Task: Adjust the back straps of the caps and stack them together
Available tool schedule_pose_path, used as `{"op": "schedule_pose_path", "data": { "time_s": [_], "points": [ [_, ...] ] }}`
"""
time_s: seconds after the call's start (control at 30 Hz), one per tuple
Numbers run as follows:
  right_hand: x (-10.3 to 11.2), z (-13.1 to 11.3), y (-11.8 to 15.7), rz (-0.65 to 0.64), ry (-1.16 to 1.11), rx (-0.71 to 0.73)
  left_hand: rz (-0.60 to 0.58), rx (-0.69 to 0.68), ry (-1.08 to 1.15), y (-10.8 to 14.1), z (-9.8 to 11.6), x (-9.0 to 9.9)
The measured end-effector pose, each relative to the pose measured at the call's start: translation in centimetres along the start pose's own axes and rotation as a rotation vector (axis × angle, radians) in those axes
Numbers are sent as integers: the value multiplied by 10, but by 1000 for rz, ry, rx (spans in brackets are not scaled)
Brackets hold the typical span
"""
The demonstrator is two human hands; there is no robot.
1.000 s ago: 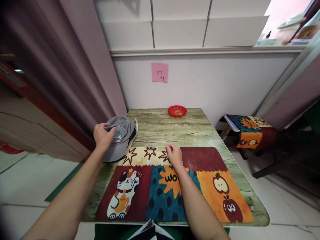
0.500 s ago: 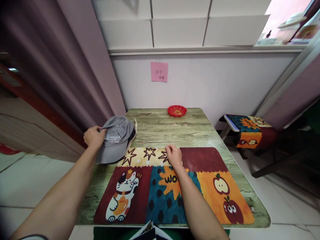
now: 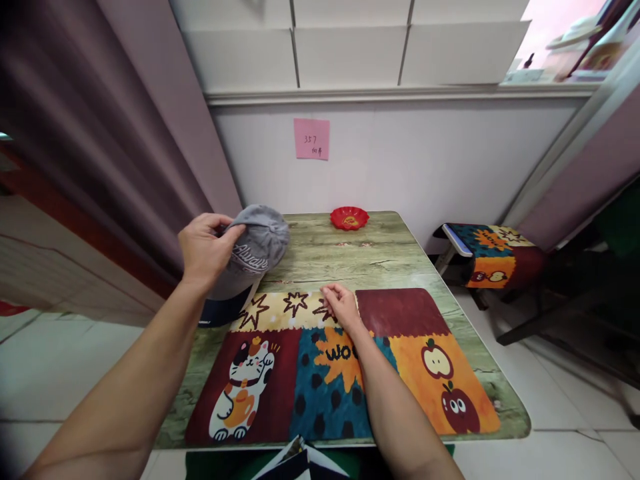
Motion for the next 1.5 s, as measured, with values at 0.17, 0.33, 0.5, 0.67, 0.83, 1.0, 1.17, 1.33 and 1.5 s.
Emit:
{"op": "schedule_pose_path", "data": {
  "time_s": [0.17, 0.33, 0.5, 0.67, 0.83, 1.0, 1.17, 1.33, 1.5],
  "points": [
    [-33, 7, 17, -314, -369, -281, -89, -25, 260, 35, 40, -38],
    [-19, -1, 6, -218, -625, -329, -228, 72, 494, 78, 43, -77],
    [12, -13, -20, 18, -680, -120, -301, 54, 607, 104, 26, -100],
    [35, -14, -38, 201, -577, 35, -341, 35, 308, 138, -15, -123],
    [39, -24, -41, 197, -122, 247, -446, 74, 66, 179, -50, -136],
    [34, -30, -32, 163, 266, 394, -399, 172, -65, 192, -62, -124],
    [23, -39, -21, 128, 403, 491, -495, -16, 97, 191, -3, -131],
    [34, -49, -17, 184, 288, 498, -733, -36, 19, 203, 13, -159],
    [49, -35, -25, 156, -206, 161, -723, -131, -12, 212, 12, -150]
  ]
}}
Point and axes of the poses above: each hand's wrist, its own y-axis away from the middle knuckle, its own x-axis out of the back of the hand, z = x × y, the point moved 10 cm from there along -y, towards the middle knuckle, and after that the axes turned 11 degrees about z, right-handed, at the moved point
